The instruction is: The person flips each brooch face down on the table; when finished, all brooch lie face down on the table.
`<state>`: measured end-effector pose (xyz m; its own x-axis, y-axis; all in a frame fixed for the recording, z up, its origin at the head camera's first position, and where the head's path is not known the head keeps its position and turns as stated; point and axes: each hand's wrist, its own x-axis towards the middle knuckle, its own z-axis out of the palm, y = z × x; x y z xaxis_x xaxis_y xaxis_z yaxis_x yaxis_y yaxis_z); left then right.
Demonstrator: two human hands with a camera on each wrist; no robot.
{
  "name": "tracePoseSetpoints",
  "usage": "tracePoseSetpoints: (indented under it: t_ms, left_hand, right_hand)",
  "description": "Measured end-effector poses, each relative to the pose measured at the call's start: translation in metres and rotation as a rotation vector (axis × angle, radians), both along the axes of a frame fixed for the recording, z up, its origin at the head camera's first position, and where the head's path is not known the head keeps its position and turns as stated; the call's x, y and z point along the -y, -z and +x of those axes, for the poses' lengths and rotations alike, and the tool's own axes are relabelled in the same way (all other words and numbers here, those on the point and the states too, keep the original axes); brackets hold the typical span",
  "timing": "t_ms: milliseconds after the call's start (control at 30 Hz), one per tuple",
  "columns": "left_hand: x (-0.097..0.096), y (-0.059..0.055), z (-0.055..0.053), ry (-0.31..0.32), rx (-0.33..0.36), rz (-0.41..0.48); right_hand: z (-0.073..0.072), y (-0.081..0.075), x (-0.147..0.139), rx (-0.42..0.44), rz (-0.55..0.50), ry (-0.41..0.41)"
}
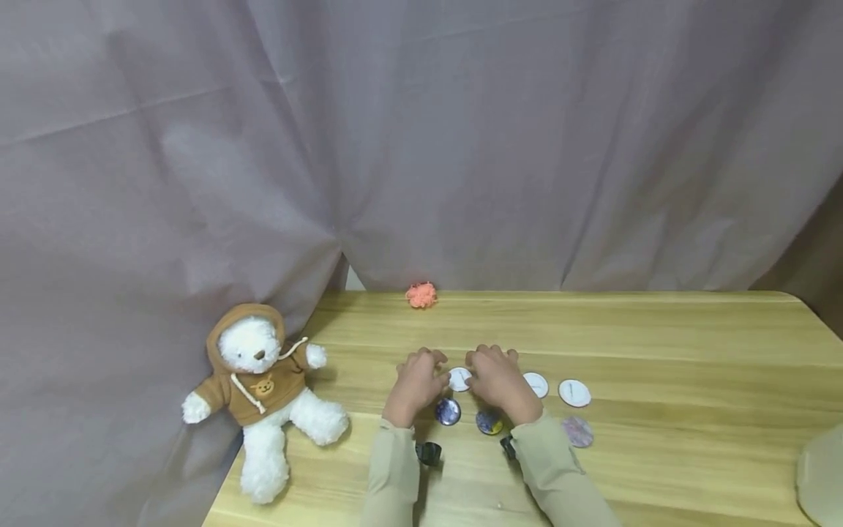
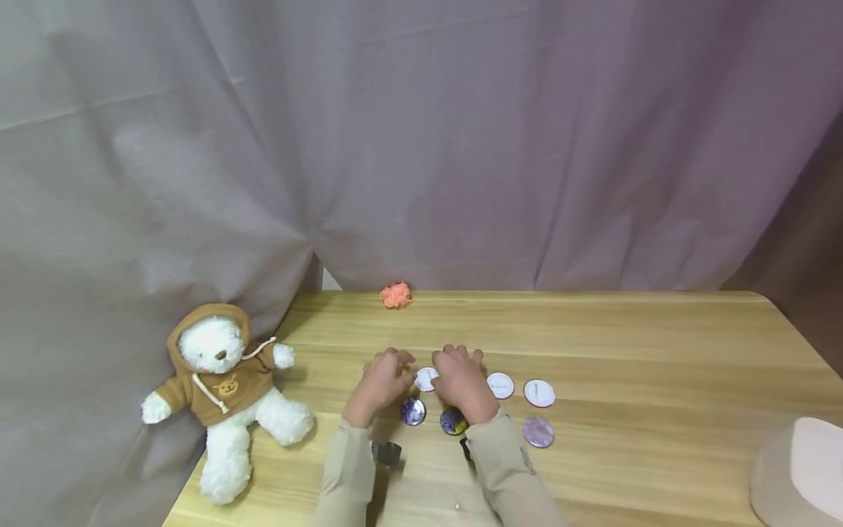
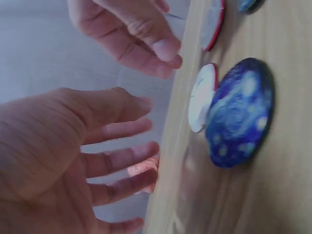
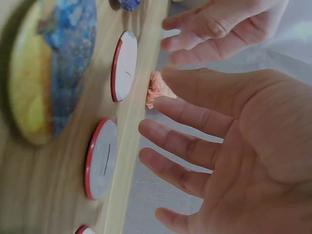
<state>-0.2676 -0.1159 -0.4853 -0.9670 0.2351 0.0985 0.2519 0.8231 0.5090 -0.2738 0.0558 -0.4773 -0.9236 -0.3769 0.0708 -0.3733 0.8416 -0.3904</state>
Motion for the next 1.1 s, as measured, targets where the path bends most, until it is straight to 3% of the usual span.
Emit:
tracePoseSetpoints:
  t_ms: [400,833,1100]
  left_hand:
    - [0.001,0.002,0.016,0.033,-0.039,0.02]
    - [0.016,0.014,0.033,-0.002,-0.128,0.015]
    - [0.021,0.016,0.041,0.013,-0.084,-0.015]
  right_hand:
    - [0.02,0.001,0.005,-0.054,-0.032,-0.004]
    - [0.035,0.002,0.01,-0.081,-0.008,-0.062]
    - [0.039,0.003,0.013,-0.097,-0.018,-0.081]
